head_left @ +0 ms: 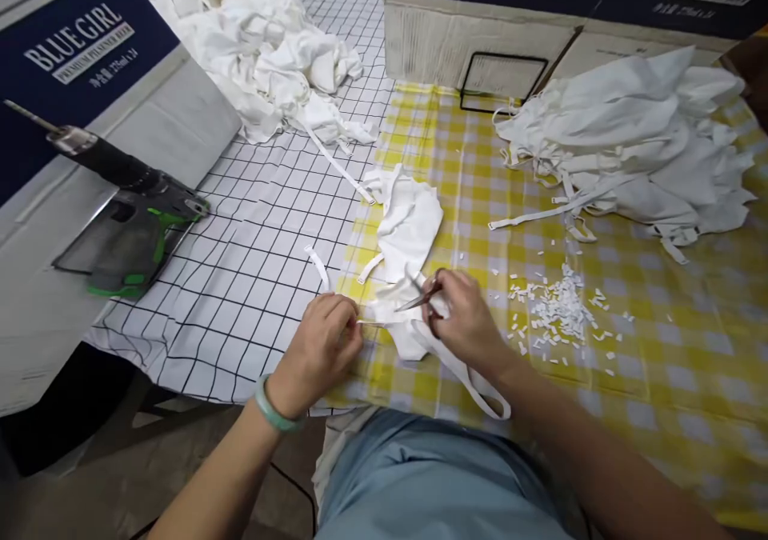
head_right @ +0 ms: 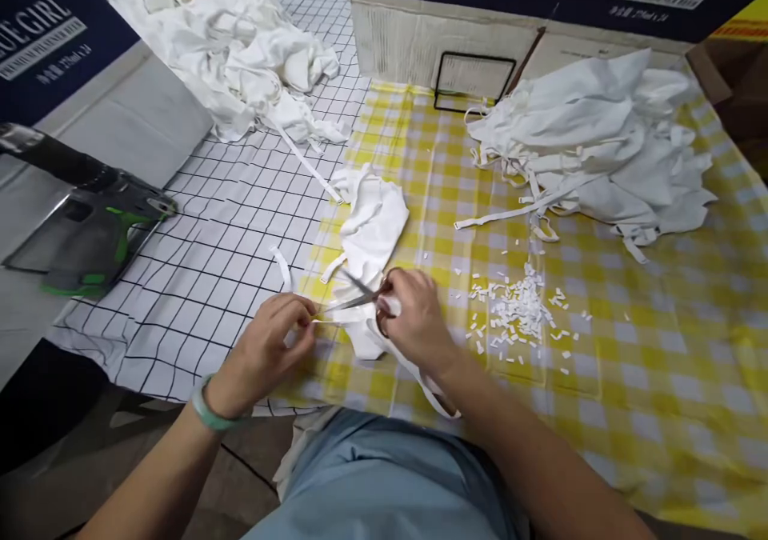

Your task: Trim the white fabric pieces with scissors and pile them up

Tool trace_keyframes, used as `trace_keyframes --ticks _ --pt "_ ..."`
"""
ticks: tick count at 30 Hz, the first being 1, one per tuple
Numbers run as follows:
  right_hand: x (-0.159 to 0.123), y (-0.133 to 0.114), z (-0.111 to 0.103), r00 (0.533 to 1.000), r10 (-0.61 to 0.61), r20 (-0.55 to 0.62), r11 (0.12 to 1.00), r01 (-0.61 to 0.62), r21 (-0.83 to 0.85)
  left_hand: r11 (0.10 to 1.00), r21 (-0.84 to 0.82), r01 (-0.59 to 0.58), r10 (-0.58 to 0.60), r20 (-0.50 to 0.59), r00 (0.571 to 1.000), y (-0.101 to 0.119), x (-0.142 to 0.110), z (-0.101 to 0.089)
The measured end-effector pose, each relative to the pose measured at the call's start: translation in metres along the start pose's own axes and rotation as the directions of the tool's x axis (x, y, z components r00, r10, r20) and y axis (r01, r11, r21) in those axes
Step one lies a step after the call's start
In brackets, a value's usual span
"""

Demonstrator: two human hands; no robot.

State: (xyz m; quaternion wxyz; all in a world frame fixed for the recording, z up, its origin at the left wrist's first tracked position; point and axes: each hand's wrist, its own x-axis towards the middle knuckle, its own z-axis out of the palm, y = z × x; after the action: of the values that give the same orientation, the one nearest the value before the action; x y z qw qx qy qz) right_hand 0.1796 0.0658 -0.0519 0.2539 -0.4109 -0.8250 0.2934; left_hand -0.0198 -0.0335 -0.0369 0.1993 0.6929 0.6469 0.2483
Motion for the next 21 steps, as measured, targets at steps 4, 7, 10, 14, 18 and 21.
trace_keyframes --ticks 4,7,10,14,18,21 --pt "0.003 -0.015 0.001 0.993 -0.120 -0.007 0.980 0.119 0.161 0.853 -0.479 0.208 -0.224 0.023 0.974 0.013 0.000 -0.017" --pt "0.005 -0.021 0.008 0.986 -0.034 0.163 0.957 -0.015 0.291 0.638 -0.716 0.284 -0.353 0.057 0.934 0.018 -0.002 -0.028" --pt "0.012 -0.017 0.006 0.959 0.146 0.244 0.859 -0.245 0.449 0.522 -0.773 0.360 -0.387 0.162 0.908 0.017 -0.003 -0.032" --pt "0.024 -0.015 -0.013 0.950 0.142 0.277 0.767 -0.283 0.576 0.356 -0.757 0.548 -0.187 0.517 0.835 0.020 0.002 -0.025" --pt "0.032 -0.015 -0.028 0.960 0.053 0.273 0.795 -0.207 0.571 0.387 -0.765 0.515 -0.161 0.494 0.855 0.032 0.014 -0.018" --pt "0.033 -0.015 -0.034 0.981 0.009 0.193 0.847 -0.110 0.519 0.320 -0.798 0.511 -0.101 0.507 0.856 0.037 0.021 -0.015"
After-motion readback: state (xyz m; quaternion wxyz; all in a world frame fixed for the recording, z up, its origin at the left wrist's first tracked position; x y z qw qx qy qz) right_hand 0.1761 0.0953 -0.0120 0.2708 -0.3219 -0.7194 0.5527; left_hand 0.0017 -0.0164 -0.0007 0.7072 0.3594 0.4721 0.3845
